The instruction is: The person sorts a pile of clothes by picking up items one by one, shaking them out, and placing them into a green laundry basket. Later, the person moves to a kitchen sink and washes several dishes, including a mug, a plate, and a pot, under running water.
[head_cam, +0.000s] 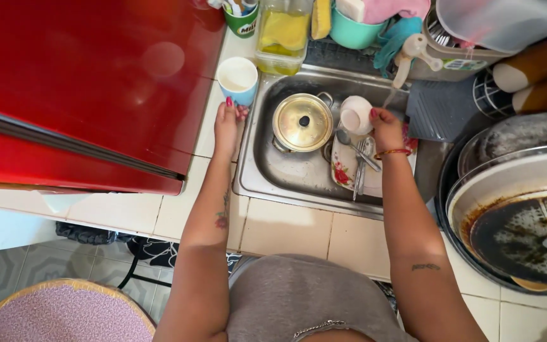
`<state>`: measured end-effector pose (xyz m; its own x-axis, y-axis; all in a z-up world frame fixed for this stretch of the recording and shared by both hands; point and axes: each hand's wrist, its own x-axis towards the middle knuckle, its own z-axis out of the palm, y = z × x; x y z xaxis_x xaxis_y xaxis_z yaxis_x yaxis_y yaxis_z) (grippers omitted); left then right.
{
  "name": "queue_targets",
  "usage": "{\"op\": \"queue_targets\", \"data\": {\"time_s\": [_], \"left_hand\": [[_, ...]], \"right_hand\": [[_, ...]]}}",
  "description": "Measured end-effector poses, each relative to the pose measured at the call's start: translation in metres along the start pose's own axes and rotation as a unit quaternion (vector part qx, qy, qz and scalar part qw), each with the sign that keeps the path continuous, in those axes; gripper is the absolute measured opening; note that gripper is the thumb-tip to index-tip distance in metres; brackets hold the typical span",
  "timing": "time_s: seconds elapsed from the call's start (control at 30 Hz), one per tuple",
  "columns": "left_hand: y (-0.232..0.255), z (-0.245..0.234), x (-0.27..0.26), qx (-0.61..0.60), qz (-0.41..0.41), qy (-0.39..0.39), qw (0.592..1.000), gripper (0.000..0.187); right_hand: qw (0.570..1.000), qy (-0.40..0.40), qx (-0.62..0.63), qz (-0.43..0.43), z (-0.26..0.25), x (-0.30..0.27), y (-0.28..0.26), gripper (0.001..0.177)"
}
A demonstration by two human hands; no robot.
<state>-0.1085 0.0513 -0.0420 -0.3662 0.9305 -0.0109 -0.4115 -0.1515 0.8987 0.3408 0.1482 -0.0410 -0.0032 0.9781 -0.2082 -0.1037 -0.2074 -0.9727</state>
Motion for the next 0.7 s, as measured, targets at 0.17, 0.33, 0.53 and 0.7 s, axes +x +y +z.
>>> {"op": "queue_targets", "data": {"time_s": [0.17, 0.33, 0.53, 0.7], "left_hand": [[0.032, -0.005, -0.012, 0.174, 0.004, -0.015, 0.985, 0.029], [0.085, -0.018, -0.092, 0.417, -0.019, 0.021, 0.908, 0.048], [0.087, -0.007, -0.188, 0.760, 0.028, -0.128, 0.636, 0.076], [0.044, 0.065, -0.228, 0.816, 0.031, -0.166, 0.553, 0.078]], "right_hand": [[0.999, 0.004, -0.028, 0.016, -0.004, -0.009, -0.004, 0.016], [0.995, 0.048, -0.088, -0.021, -0.002, -0.009, 0.008, 0.020], [0.991, 0.076, -0.109, -0.004, -0.015, -0.012, 0.015, 0.020], [0.955, 0.092, -0.271, -0.080, -0.017, -0.016, 0.011, 0.025]]}}
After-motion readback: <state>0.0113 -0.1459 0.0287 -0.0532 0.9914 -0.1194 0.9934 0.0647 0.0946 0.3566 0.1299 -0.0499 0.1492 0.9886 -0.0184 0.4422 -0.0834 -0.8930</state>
